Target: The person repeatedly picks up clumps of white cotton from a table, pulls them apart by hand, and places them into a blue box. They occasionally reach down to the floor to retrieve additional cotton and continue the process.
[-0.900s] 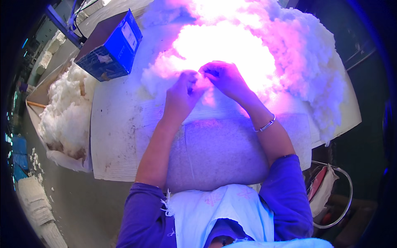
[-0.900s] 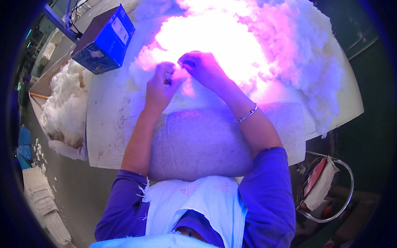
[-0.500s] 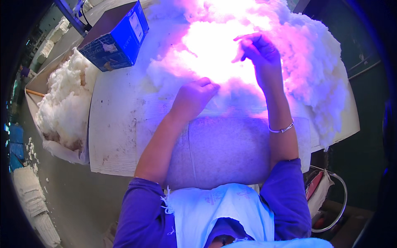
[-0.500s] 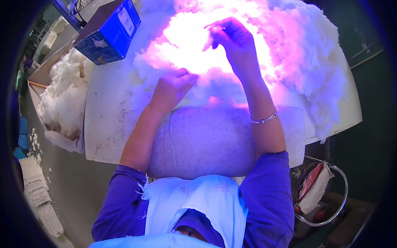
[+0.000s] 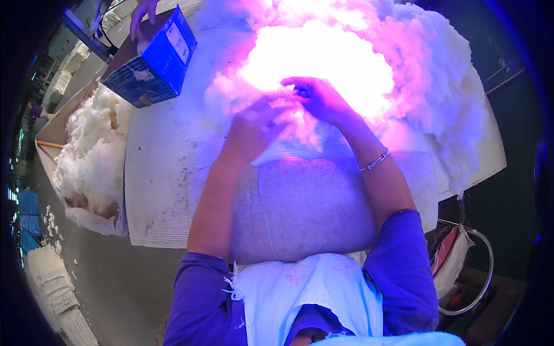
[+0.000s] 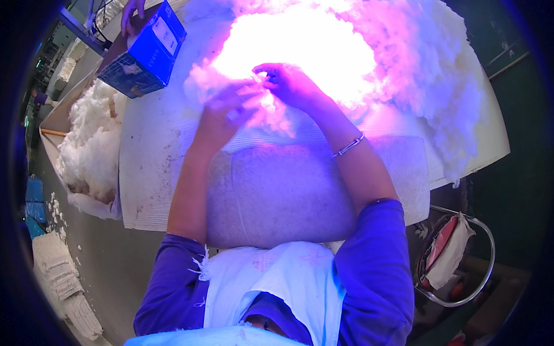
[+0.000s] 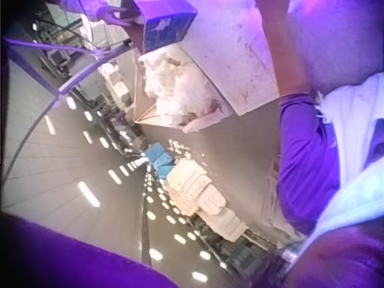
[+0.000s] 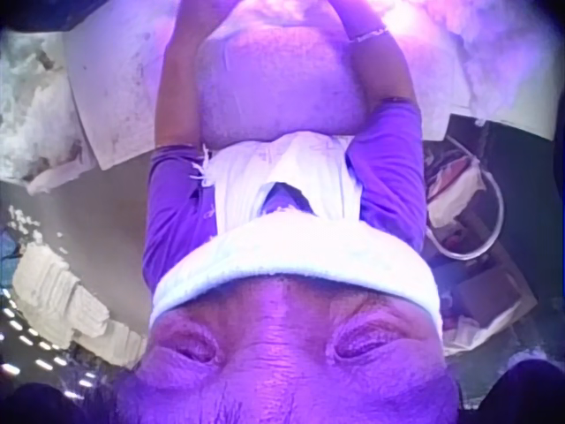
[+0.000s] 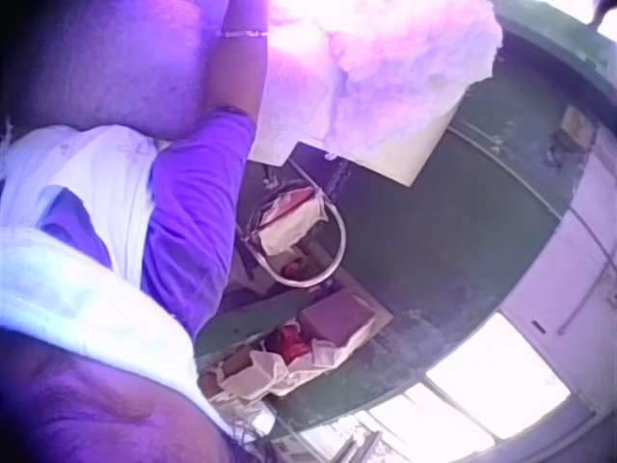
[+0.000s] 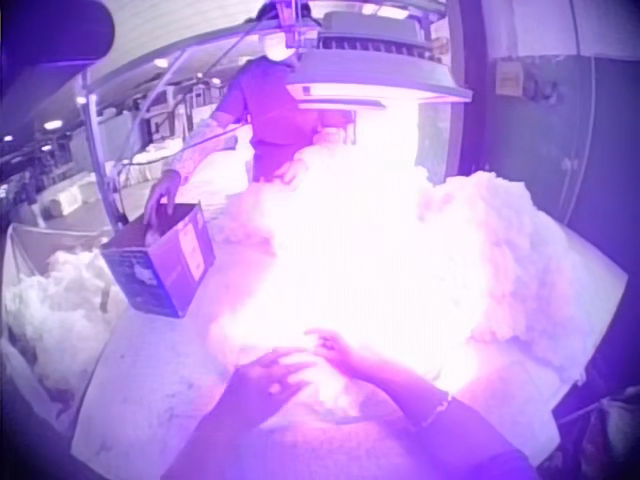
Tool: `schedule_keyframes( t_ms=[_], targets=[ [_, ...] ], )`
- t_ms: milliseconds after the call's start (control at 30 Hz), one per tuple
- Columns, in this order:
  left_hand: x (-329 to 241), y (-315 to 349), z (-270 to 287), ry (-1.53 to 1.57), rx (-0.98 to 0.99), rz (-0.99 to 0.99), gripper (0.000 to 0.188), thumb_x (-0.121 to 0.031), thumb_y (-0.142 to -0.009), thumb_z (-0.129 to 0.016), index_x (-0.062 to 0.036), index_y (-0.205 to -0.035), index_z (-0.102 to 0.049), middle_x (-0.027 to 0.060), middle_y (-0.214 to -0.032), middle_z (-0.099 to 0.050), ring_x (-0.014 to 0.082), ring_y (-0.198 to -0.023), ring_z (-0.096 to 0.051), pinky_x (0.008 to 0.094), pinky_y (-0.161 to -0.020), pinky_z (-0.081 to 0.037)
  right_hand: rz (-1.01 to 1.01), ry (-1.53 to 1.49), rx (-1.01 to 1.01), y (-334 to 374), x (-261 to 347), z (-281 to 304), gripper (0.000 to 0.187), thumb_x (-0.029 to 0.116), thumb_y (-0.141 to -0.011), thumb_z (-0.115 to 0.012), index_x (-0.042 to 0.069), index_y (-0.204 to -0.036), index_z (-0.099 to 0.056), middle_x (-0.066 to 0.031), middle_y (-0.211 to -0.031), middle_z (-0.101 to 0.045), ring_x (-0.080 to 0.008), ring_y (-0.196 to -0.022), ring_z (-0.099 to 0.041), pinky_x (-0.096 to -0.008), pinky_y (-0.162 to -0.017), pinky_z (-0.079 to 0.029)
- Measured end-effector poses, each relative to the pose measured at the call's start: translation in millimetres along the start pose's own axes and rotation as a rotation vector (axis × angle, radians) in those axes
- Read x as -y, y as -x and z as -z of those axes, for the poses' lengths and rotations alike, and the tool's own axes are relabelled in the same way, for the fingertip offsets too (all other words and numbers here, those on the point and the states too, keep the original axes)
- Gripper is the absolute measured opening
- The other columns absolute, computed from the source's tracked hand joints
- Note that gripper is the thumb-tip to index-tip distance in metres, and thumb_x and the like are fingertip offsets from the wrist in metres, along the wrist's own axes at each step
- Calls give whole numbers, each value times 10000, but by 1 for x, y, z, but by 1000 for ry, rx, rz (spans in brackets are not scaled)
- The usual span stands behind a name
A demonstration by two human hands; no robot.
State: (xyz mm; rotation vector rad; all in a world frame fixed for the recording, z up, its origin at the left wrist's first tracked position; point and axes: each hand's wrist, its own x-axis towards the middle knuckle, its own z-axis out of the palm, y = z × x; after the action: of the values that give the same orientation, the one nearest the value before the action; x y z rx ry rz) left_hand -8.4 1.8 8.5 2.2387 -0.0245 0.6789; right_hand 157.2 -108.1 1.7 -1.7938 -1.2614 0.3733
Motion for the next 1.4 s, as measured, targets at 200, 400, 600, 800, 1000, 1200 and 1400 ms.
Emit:
schedule_keyframes(
  t_ms=[200,400,600,800,1000,1200,1400],
  targets=[
    [34,3,9,-259,-146,174,323,-127,-784,-660,-101,-1104,-626,94,-1070,-624,174,-694,-621,314,-675,-515,-17,-34,101,3,18,19,347,75,-812,-634,115,-1155,-598,-56,-773,-643,-99,-722,-601,-277,-684,-504],
    [31,3,10,-49,-194,364,290,-86,-789,-674,-41,-1074,-647,18,-857,-625,48,-640,-502,215,-572,-443,170,-7,-68,13,57,17,318,71,-790,-658,92,-1106,-624,-63,-756,-636,-128,-680,-606,-286,-670,-511],
    [14,-3,8,118,-219,286,252,-133,-779,-679,-69,-1022,-663,72,-910,-653,132,-667,-592,274,-623,-494,224,38,-111,11,39,-5,158,128,-787,-657,52,-925,-665,-83,-788,-637,-196,-730,-636,-330,-695,-508],
    [9,-1,7,-144,-22,103,192,-116,-770,-692,-7,-925,-656,66,-873,-611,148,-686,-590,266,-606,-485,292,-160,-67,7,40,7,101,96,-867,-592,30,-925,-641,-53,-728,-612,-141,-616,-592,-273,-602,-504],
    [0,2,-1,-249,34,-167,150,-116,-739,-699,-34,-857,-659,81,-828,-608,229,-680,-607,325,-629,-502,185,-403,-462,0,59,40,132,50,-877,-564,-7,-994,-585,-31,-701,-598,-82,-586,-565,-205,-541,-474],
    [-7,0,-8,-304,135,-361,169,-153,-727,-718,-66,-863,-669,71,-821,-616,239,-696,-614,343,-651,-503,-59,63,48,2,34,8,282,103,-855,-594,63,-1134,-605,2,-737,-597,-75,-667,-529,-242,-625,-459],
    [-4,-1,-8,-100,-177,200,431,-270,-748,-747,-90,-1106,-586,57,-755,-607,156,-665,-585,292,-617,-475,-11,-34,-28,1,15,4,147,125,-818,-603,23,-916,-642,-101,-736,-640,-225,-687,-618,-364,-653,-482]
  ],
)
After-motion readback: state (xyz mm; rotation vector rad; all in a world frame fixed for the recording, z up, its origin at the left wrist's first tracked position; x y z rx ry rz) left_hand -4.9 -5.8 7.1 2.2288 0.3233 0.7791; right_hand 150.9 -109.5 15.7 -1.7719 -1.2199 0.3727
